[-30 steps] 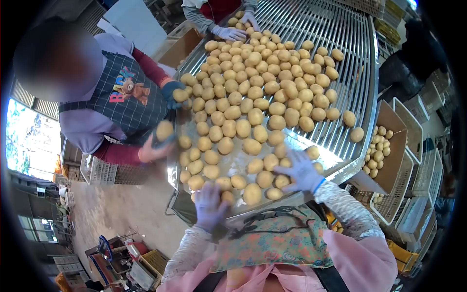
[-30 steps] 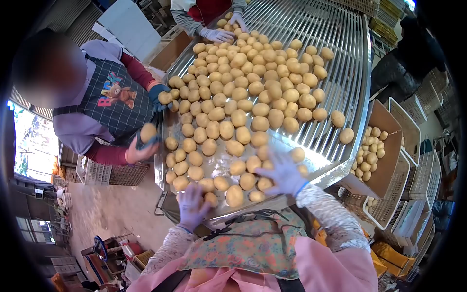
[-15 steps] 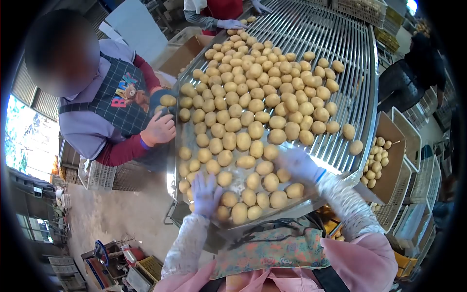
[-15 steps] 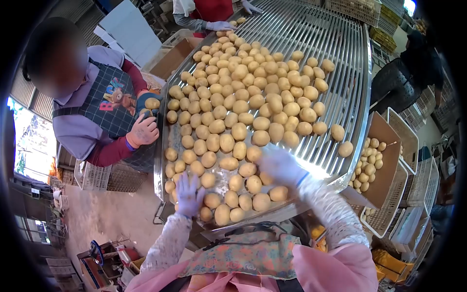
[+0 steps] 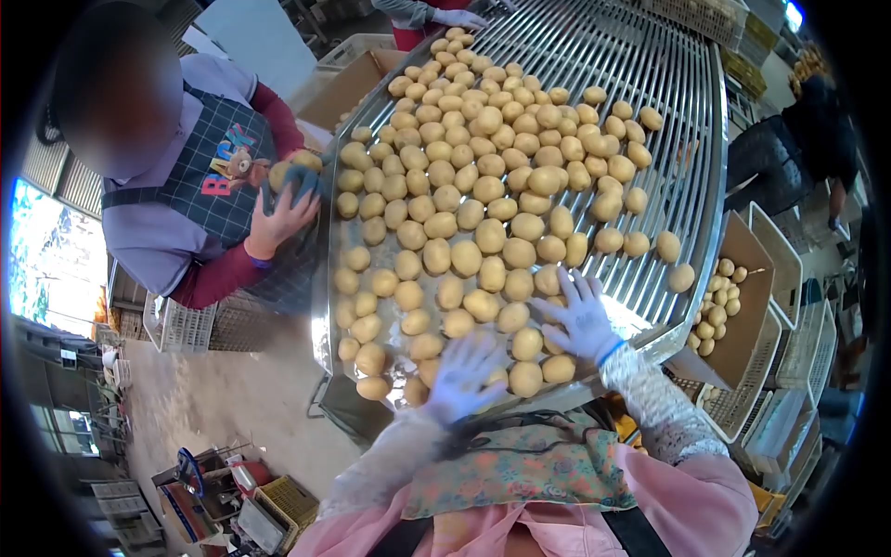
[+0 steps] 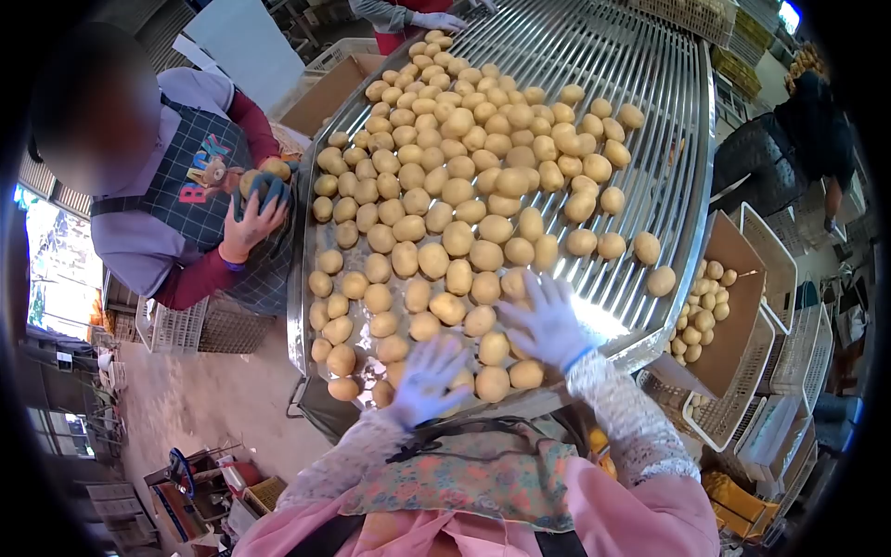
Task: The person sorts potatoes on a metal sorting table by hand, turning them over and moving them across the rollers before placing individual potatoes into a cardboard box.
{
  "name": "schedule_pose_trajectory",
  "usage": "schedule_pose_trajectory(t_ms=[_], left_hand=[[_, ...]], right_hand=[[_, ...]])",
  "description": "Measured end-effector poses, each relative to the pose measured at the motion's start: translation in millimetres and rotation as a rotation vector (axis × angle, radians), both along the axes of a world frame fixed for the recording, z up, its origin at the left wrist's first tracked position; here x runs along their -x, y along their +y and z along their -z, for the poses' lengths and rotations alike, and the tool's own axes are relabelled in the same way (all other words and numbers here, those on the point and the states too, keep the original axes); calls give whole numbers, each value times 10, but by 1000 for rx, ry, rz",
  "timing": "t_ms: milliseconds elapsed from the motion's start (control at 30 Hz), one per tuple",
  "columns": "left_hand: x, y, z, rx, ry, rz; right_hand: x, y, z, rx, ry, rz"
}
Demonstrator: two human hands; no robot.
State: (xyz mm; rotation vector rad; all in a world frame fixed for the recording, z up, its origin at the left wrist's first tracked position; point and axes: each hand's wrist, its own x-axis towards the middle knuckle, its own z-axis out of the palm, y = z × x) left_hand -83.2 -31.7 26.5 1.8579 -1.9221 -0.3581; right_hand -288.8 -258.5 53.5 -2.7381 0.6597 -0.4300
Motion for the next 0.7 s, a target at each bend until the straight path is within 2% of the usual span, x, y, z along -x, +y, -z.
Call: schedule_pose_trajectory(t_ms=[33,100,133,167,200,233,267,300,333,367,400,433,467,500,533,567,600,633,700], left_hand=[[-125,234,-142,-14,-34,-29],[-274,584,-364,-231,-97,-174],[-429,691,-340,-233,-101,-170],[-591,782,-237,-218,-222,-332],[-676,834,-112,-200,-344,-495],[-695,802,47,-199,-351,-496],[-688,713,227,-158,-374,-584],[-637,621,311,-117,-396,-672],[-411,517,-117,-228,-788,-329],[-293,298,173,-83,-509,-489],[-176,84,463,65,-224,-635],[8,-57,416,51,-214,-539],[142,-127,293,32,-199,-445],[173,-125,134,36,-194,-449],[179,-125,-35,-1,-170,-283],[126,-138,-119,-33,-147,-116],[-56,-59,-121,-9,-215,-131],[-301,2,-50,28,-210,-237],[-671,133,8,37,-292,-515]], right_hand=[[96,169,-97,56,59,-28],[158,250,-101,110,110,-50],[164,212,-49,-22,13,-107],[158,155,-34,-152,-83,-167],[73,64,-257,-719,-42,163],[1,-100,-257,-397,-41,148],[-92,-236,-379,247,-193,97],[-250,-451,-270,162,-58,303],[-338,-612,-181,79,185,353],[-448,-706,-38,81,179,357],[-571,-799,113,28,364,342],[-655,-866,163,-24,547,326],[-639,-865,120,-17,542,329],[-544,-811,83,-124,466,299],[-419,-745,45,-229,394,268],[-194,-694,77,-354,143,260],[72,-665,112,-475,-110,244],[344,-620,-43,-553,-246,371],[977,-666,-327,-478,-463,642]])
